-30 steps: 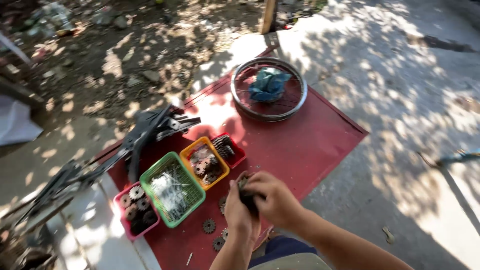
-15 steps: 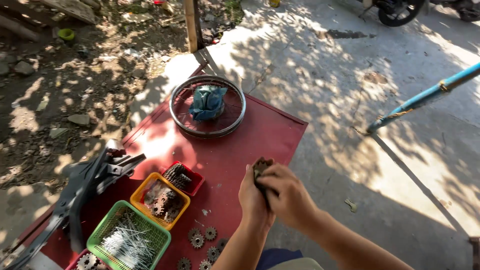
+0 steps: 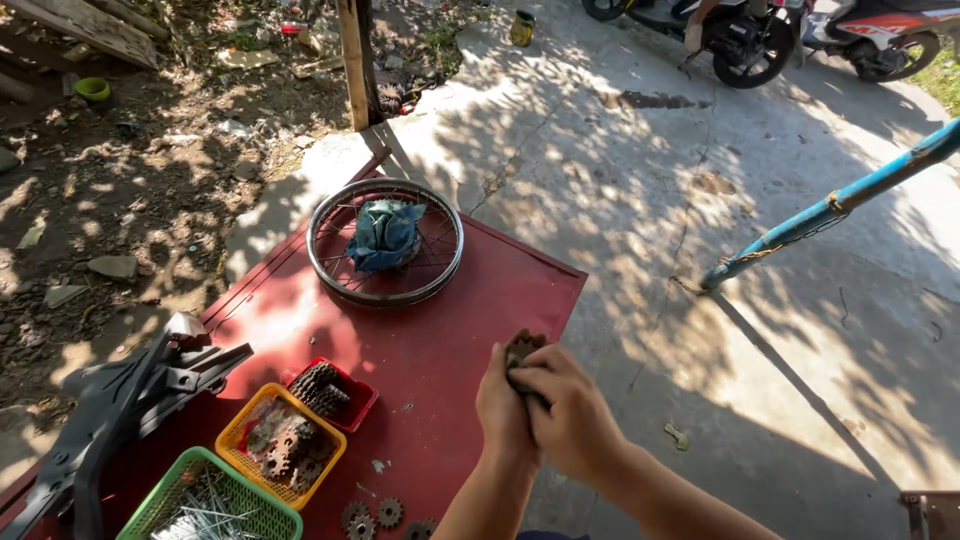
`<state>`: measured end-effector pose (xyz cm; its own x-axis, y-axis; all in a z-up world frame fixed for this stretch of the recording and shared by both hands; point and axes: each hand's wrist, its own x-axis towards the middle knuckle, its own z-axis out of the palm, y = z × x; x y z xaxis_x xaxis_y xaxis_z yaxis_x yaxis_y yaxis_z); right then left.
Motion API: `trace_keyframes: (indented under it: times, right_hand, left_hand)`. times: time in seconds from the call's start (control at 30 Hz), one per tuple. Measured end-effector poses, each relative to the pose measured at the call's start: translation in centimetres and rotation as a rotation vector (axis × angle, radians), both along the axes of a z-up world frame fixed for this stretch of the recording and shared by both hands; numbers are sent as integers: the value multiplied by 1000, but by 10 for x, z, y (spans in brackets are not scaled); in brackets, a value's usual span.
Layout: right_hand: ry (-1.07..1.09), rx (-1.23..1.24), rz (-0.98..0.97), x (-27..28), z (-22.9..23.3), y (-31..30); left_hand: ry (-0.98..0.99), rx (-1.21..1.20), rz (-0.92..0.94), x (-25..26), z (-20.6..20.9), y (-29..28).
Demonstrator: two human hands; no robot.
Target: The person wipes several small metal gears with a cloth on a red workbench. They handle the gears one by one, turning them over to clean different sides, and place them back on the table or into a yellow basket.
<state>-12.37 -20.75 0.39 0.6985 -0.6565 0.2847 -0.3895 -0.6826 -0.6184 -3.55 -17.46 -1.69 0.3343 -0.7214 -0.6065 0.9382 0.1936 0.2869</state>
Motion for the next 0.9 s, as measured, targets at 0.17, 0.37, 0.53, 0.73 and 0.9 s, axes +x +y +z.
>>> trace_keyframes:
  times: [0.17,0.37,0.53,0.73,0.9]
  right_hand:
    - [-9,134,-26,19,9,-20]
    - [78,219,302,43,9,-12]
    - [215,201,725,70,-5,-13]
    - [133,272,739,103,-17,-1]
    - [45,156,992,106,-24,9]
  left_hand:
    - [134,-108,81,6,-9,1]
    - [38,-23,207,38,1,18]
    - [64,24,436,56,-9,52]
    - [-7,-2,636,56,-20,84]
    - [-25,26,704,57,-20,100]
